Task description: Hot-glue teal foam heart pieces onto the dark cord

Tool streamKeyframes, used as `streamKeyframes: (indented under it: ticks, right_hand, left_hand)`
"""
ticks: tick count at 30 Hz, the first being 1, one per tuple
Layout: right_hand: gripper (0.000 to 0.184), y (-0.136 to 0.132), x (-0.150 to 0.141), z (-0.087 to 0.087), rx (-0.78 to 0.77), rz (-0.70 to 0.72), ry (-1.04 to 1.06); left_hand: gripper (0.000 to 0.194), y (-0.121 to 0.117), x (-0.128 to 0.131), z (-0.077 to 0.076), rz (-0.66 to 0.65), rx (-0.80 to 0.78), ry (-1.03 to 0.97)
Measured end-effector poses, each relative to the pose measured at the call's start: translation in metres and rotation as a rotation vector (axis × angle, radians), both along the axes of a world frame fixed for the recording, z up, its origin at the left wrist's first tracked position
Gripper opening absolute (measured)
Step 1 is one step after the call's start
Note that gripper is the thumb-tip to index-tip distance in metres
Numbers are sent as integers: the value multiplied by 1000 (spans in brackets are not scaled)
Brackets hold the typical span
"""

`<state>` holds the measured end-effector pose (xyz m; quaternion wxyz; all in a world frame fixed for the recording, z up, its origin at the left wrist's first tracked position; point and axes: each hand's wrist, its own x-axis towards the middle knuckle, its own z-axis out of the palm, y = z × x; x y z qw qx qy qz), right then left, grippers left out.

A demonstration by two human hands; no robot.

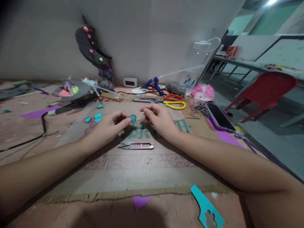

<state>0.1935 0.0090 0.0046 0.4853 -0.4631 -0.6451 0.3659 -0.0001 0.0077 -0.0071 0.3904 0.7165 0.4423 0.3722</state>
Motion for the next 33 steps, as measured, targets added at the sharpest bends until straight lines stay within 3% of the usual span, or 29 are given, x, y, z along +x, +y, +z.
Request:
streamKeyframes:
  ticks: [6,9,12,20,33]
  right_hand:
    - [19,7,5,-3,37,-125,127]
    - [14,12,7,-7,46,-121,178]
    - [6,13,7,-10,57,-71,152]
    - [17,12,8,-11,90,-61,32]
    - [12,8,6,-11,155,-19,-80]
  left_hand:
    - [24,1,0,-1,27,-41,-43]
    - [24,2,0,0,36,-59,-50]
    - [23,1,0,1,34,-64,-46]
    - [22,1,1,1,20,-46,-51]
    - [23,2,1,0,19,-26,-29]
